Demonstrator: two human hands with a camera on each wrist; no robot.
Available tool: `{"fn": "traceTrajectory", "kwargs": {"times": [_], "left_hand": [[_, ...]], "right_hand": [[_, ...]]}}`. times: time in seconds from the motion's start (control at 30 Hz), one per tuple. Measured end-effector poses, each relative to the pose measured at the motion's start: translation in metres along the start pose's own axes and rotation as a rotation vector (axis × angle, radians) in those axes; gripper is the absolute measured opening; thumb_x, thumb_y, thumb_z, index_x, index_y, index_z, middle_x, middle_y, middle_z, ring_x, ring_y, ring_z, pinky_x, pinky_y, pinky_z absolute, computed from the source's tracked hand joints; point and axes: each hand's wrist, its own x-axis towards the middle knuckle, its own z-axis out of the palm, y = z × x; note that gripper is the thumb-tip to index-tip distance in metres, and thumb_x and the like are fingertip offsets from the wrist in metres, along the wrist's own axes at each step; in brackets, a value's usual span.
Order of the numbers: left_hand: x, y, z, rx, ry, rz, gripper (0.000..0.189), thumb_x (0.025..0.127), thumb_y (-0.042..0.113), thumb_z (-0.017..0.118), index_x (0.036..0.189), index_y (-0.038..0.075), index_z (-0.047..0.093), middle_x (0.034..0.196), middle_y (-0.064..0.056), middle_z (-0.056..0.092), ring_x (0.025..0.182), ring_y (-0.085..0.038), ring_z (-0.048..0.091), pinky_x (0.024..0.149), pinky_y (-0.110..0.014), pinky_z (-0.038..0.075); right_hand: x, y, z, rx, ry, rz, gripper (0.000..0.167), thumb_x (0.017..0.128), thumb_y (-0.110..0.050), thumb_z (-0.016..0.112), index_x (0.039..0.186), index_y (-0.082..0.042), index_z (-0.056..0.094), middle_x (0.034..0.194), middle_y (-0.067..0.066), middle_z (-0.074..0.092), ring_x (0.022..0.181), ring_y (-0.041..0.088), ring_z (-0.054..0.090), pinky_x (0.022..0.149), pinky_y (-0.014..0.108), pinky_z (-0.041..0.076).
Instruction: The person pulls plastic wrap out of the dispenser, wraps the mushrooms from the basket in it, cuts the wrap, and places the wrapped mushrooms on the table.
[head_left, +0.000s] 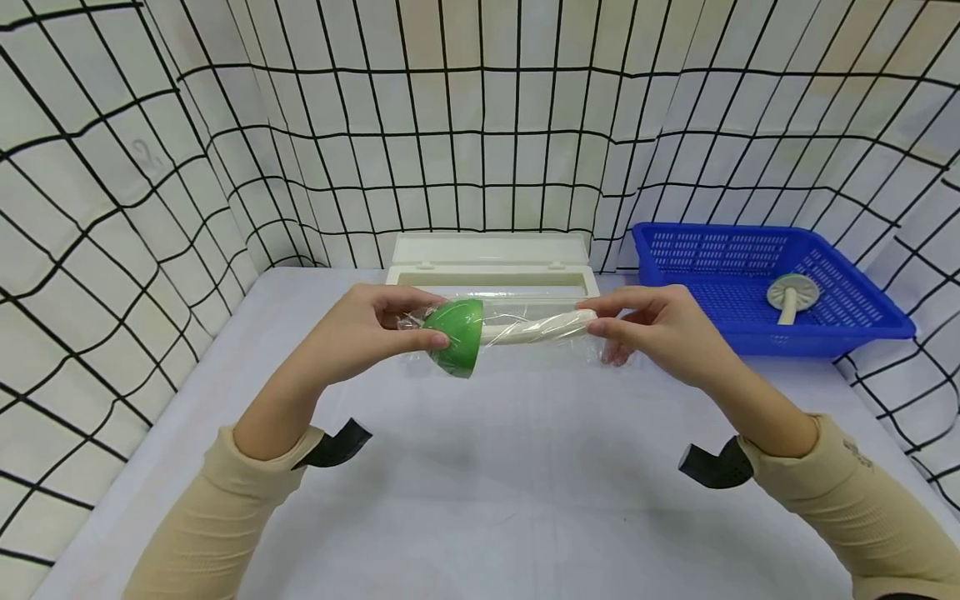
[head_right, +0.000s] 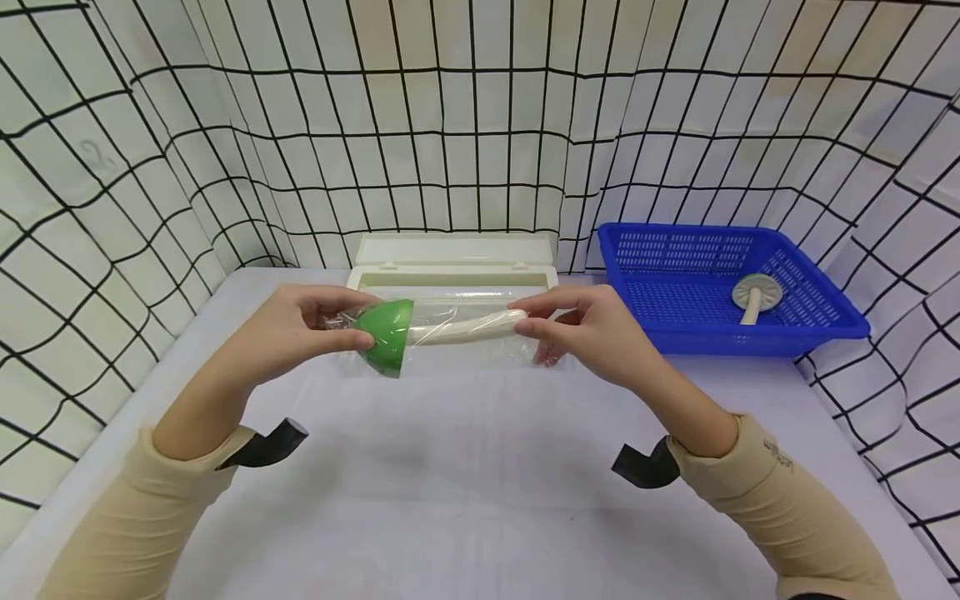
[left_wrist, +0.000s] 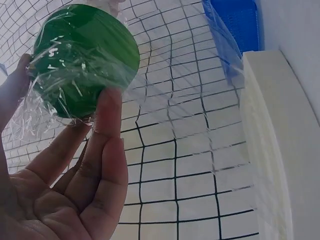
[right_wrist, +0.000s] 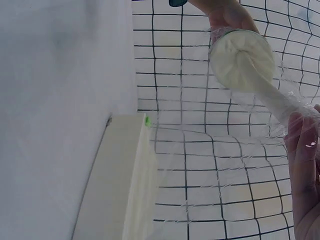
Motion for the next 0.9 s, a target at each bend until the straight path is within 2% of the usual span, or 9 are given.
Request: {"fn": "traceTrajectory", "kwargs": {"times": [0.1, 0.33, 0.5, 0.77, 0.9], "left_hand": [[0.005, -0.008, -0.001, 0.002, -0.047, -0.007, 0.038, 0.089, 0.021, 0.080, 0.124, 0.005, 0.074, 0.105, -0.007, 0.074, 0.084, -0.023, 0.067, 0.079, -0.031, 0.055], [0.018, -0.033, 0.003, -0.094, -0.158, -0.060, 0.031, 0.094, 0.020, 0.072, 0.116, -0.002, 0.074, 0.095, -0.005, 0.071, 0.089, -0.020, 0.064, 0.084, -0.038, 0.057], [0.019, -0.043, 0.006, -0.101, -0.193, -0.076, 0.028, 0.096, 0.023, 0.069, 0.108, -0.002, 0.074, 0.094, -0.004, 0.069, 0.087, -0.021, 0.062, 0.084, -0.039, 0.056], [0.017, -0.065, 0.016, -0.101, -0.242, -0.164, 0.035, 0.097, 0.030, 0.066, 0.106, -0.003, 0.076, 0.094, -0.006, 0.072, 0.083, -0.023, 0.066, 0.082, -0.037, 0.054], [0.016, -0.071, 0.019, -0.089, -0.267, -0.187, 0.035, 0.098, 0.031, 0.065, 0.105, -0.001, 0.076, 0.091, -0.005, 0.073, 0.083, -0.022, 0.068, 0.080, -0.036, 0.053]], "right_hand": [[0.001, 0.006, 0.001, 0.011, -0.028, 0.071, 0.024, 0.095, -0.004, 0.073, 0.117, 0.005, 0.074, 0.100, 0.017, 0.071, 0.064, 0.023, 0.067, 0.062, 0.033, 0.060], [0.006, 0.023, 0.007, 0.067, -0.087, 0.168, 0.022, 0.096, -0.005, 0.072, 0.114, 0.008, 0.074, 0.098, 0.015, 0.071, 0.070, 0.021, 0.066, 0.062, 0.030, 0.059], [0.008, 0.034, 0.011, 0.070, -0.128, 0.194, 0.023, 0.096, -0.009, 0.072, 0.113, 0.007, 0.074, 0.092, 0.011, 0.071, 0.069, 0.019, 0.063, 0.060, 0.027, 0.056], [0.010, 0.055, 0.023, 0.098, -0.243, 0.240, 0.025, 0.098, -0.010, 0.070, 0.115, 0.008, 0.072, 0.090, 0.011, 0.070, 0.071, 0.019, 0.063, 0.061, 0.029, 0.059], [0.011, 0.065, 0.028, 0.052, -0.303, 0.228, 0.024, 0.099, -0.013, 0.070, 0.114, 0.005, 0.073, 0.089, 0.011, 0.069, 0.073, 0.023, 0.065, 0.062, 0.031, 0.060]]}}
